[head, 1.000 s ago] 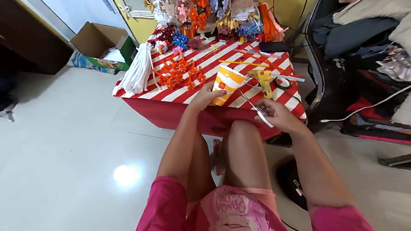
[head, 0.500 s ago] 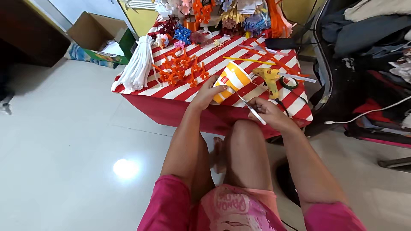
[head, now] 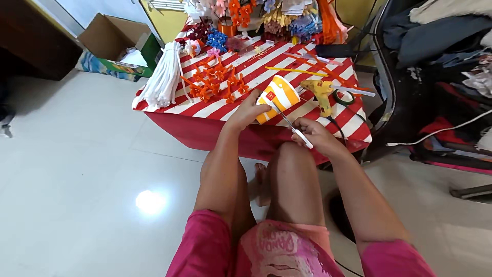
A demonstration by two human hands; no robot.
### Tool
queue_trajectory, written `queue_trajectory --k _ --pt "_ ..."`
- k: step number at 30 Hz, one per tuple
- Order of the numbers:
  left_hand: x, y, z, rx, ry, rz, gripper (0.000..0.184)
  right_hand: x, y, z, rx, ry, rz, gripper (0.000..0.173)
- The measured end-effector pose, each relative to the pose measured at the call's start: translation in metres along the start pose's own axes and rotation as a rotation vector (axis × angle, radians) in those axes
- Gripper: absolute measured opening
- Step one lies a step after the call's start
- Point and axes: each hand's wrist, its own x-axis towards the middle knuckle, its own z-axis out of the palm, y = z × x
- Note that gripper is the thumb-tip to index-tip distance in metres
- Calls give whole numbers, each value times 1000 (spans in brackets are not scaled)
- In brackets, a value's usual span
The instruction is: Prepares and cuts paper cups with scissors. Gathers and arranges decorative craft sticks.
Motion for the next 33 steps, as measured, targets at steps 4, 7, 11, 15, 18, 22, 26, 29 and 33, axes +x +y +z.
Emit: queue_trajectory --k 4,7,11,15,18,22,26,29,33 --pt "2 -2 -8 37 -11 -21 66 3 0 3 -5 3 10 16" --pt "2 -2 -11 23 -4 -22 66 5 -4 4 -19 3 19 14" --pt "-1 -4 -14 0 27 -25 62 9 -6 6 -42 0 16 14" --pt "0 -8 -12 -29 92 -8 59 12 -8 9 -47 -8 38 13" --pt "0 -9 -13 -24 82 3 58 13 -10 10 -23 -13 73 12" --pt "0 -9 -15 3 19 3 62 17 -8 10 -2 -30 95 13" --pt "0 -7 -16 -15 19 -3 63 20 -7 10 -5 -23 85 13" --pt "1 -8 -15 -30 33 -13 62 20 -5 9 -7 -15 66 13" --pt "2 -8 -14 -42 54 -32 62 19 -5 10 -20 -9 24 12"
